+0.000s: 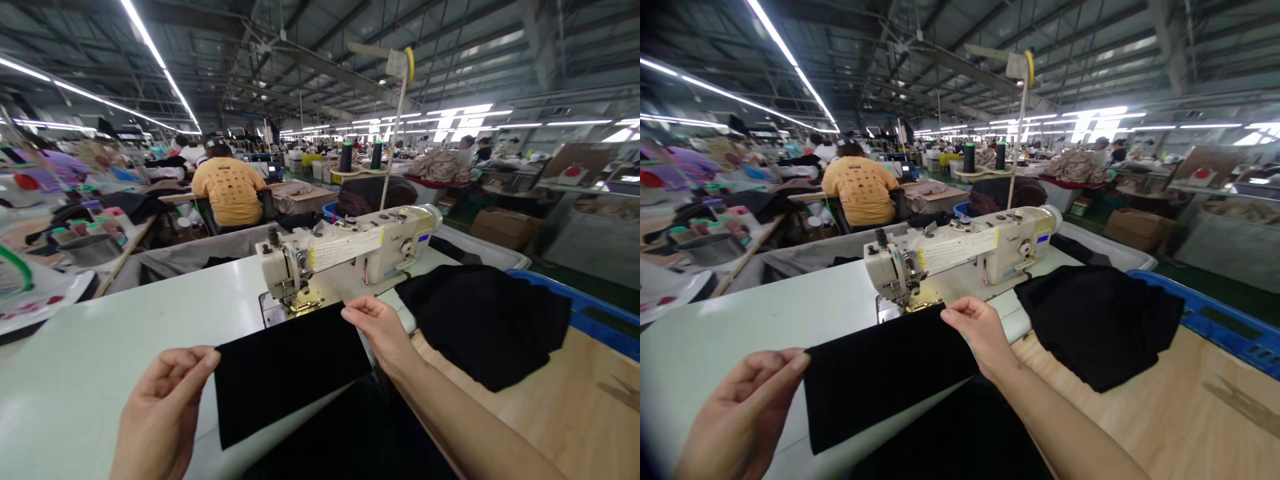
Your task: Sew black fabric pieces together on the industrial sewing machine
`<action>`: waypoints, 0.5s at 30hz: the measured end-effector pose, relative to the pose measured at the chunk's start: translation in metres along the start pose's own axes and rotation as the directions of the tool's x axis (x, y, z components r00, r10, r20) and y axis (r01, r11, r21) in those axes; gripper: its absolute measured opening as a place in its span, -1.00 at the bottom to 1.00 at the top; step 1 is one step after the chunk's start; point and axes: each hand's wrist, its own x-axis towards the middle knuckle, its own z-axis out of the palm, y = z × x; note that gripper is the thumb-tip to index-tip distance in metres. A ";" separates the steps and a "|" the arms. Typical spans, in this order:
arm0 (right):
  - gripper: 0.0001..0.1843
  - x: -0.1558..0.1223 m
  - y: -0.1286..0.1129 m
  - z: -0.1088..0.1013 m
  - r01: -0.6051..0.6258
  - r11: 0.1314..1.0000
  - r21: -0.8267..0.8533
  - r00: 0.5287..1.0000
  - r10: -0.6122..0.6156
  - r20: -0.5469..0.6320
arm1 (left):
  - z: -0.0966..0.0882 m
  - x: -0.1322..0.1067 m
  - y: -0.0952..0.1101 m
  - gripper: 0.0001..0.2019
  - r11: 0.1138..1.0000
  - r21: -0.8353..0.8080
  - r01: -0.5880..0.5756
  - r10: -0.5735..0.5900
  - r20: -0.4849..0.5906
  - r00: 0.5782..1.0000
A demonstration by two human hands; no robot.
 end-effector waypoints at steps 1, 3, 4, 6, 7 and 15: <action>-0.71 0.001 -0.001 0.001 0.013 1.000 0.009 1.000 -0.013 -0.011 | 0.000 -0.001 0.000 -0.56 1.000 0.001 0.006 -0.006 -0.011 1.000; -0.68 0.002 -0.002 0.002 0.027 0.999 0.019 0.999 -0.027 -0.027 | 0.000 -0.002 0.001 -0.56 1.000 0.012 0.009 -0.009 -0.031 0.999; -0.66 0.002 -0.002 0.003 0.023 1.000 0.018 0.999 -0.022 -0.026 | -0.001 -0.002 0.000 -0.56 1.000 0.022 0.004 -0.004 -0.036 0.999; -0.62 0.002 -0.003 0.003 -0.015 1.000 0.007 1.000 0.015 -0.007 | -0.005 -0.002 -0.002 -0.56 0.999 0.045 -0.022 0.023 -0.033 0.999; -0.62 0.002 -0.002 0.003 -0.040 0.999 0.003 0.999 0.040 0.005 | -0.008 -0.001 -0.003 -0.57 0.998 0.055 -0.041 0.043 -0.030 0.999; -0.82 -0.010 -0.007 0.019 -0.046 0.987 -0.151 0.991 0.064 0.115 | -0.035 0.006 0.023 -0.68 0.879 0.272 -0.391 0.391 0.056 0.919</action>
